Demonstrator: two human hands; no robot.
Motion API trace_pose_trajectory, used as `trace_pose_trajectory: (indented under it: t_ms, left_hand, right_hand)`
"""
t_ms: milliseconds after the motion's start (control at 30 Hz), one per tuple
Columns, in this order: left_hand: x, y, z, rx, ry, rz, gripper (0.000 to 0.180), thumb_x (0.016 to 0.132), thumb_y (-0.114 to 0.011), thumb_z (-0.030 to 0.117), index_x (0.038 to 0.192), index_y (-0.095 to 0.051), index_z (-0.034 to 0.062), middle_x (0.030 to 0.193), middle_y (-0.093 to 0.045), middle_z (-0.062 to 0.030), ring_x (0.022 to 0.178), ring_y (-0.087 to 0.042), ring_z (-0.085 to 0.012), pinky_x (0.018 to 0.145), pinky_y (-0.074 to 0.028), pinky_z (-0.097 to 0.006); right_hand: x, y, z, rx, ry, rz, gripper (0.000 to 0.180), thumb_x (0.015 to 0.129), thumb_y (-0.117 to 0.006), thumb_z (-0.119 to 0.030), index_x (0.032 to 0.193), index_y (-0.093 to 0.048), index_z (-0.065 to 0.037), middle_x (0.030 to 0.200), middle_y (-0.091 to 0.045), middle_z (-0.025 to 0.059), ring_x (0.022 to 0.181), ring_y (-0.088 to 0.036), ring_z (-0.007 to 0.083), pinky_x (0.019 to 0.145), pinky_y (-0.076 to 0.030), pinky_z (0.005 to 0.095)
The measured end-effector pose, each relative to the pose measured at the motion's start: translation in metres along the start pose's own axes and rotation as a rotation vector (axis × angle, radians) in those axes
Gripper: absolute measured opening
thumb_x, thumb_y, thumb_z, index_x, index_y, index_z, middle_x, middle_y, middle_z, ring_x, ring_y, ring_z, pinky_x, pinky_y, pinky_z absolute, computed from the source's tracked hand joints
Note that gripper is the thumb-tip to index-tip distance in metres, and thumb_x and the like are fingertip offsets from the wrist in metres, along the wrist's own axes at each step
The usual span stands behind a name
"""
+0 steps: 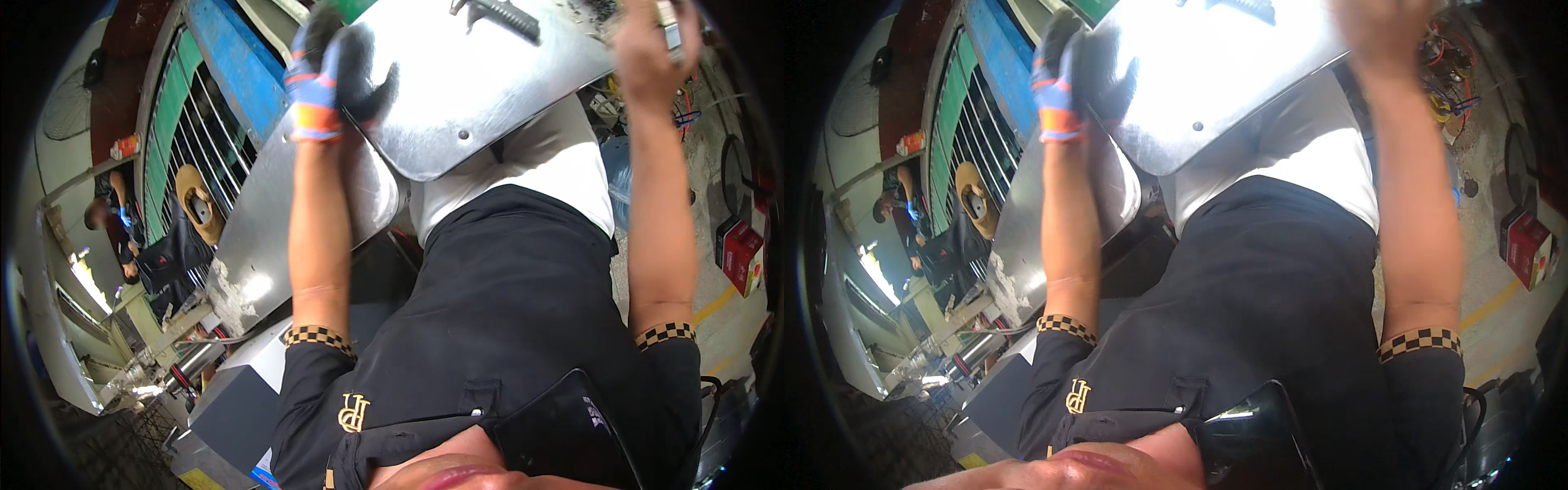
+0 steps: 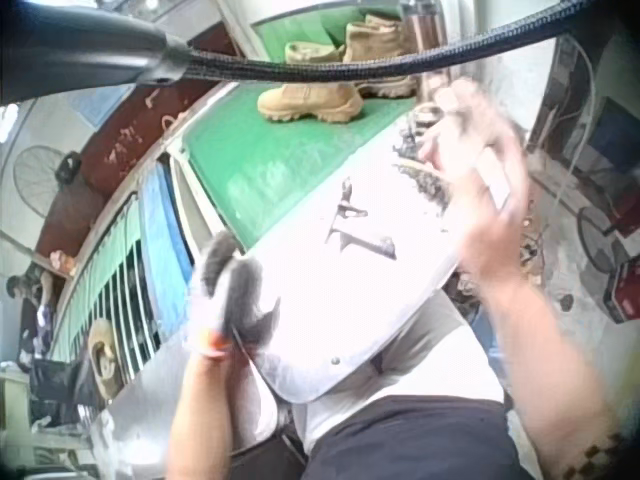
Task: The person uses a handheld spray tool to apply a substance along the seam between the upper and the sole of tan boots, handling them by hand and rotating them.
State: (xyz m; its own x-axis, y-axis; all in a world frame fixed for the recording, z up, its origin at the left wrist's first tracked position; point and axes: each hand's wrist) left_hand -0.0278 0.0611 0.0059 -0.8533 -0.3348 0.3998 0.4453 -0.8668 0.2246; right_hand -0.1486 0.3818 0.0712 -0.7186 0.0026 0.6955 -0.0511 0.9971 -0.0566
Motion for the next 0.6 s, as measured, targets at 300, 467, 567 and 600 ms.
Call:
trace_pose_trajectory:
  t_ms: [300,467,567,600]
  left_hand:
    - [-0.086,0.412,-0.011,1.747,0.486,0.132,0.091,0.069,-0.08,0.054,0.139,-0.048,0.0054,0.137,-0.053,-0.0196,0.128,-0.049,-0.0359,0.108,-0.04,-0.041]
    - [-0.108,0.494,-0.048,1.755,0.58,0.107,0.074,0.077,-0.07,0.06,0.127,-0.06,0.0052,0.126,-0.061,-0.0211,0.116,-0.059,-0.0354,0.098,-0.047,-0.041]
    - [-0.121,0.494,-0.074,1.694,0.456,0.415,0.055,0.082,-0.068,0.053,0.107,-0.07,0.0044,0.108,-0.068,-0.0195,0.103,-0.065,-0.0347,0.087,-0.05,-0.042]
    - [-0.123,0.494,-0.079,1.727,0.402,0.4,0.053,0.083,-0.066,0.051,0.108,-0.07,0.0046,0.105,-0.069,-0.019,0.103,-0.065,-0.0339,0.089,-0.05,-0.041]
  right_hand:
    - [-0.12,-0.115,-0.032,0.034,-0.122,-0.64,0.049,0.09,-0.064,-0.005,0.137,-0.051,-0.004,0.1,-0.07,0.0114,0.092,-0.07,0.0189,0.082,-0.054,0.0289]
    - [-0.116,-0.137,-0.017,-0.043,-0.15,-0.725,0.054,0.085,-0.069,-0.004,0.136,-0.052,-0.005,0.102,-0.07,0.0117,0.097,-0.069,0.0191,0.086,-0.053,0.0304]
    - [-0.117,-0.14,-0.015,-0.059,-0.147,-0.787,0.059,0.079,-0.073,-0.004,0.135,-0.052,-0.004,0.112,-0.066,0.0149,0.101,-0.067,0.026,0.086,-0.053,0.0333]
    - [-0.117,-0.14,-0.014,-0.086,-0.111,-0.784,0.06,0.078,-0.074,-0.004,0.134,-0.052,-0.004,0.114,-0.065,0.0155,0.101,-0.067,0.0277,0.086,-0.053,0.0339]
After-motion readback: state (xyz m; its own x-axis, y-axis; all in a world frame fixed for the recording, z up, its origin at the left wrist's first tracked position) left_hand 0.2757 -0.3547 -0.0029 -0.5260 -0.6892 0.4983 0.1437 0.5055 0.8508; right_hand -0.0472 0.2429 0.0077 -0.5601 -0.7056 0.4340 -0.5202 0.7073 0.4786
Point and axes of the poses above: each hand's wrist, its own x-axis towards the middle knuckle, its own y-axis out of the back of the hand, z = x × y
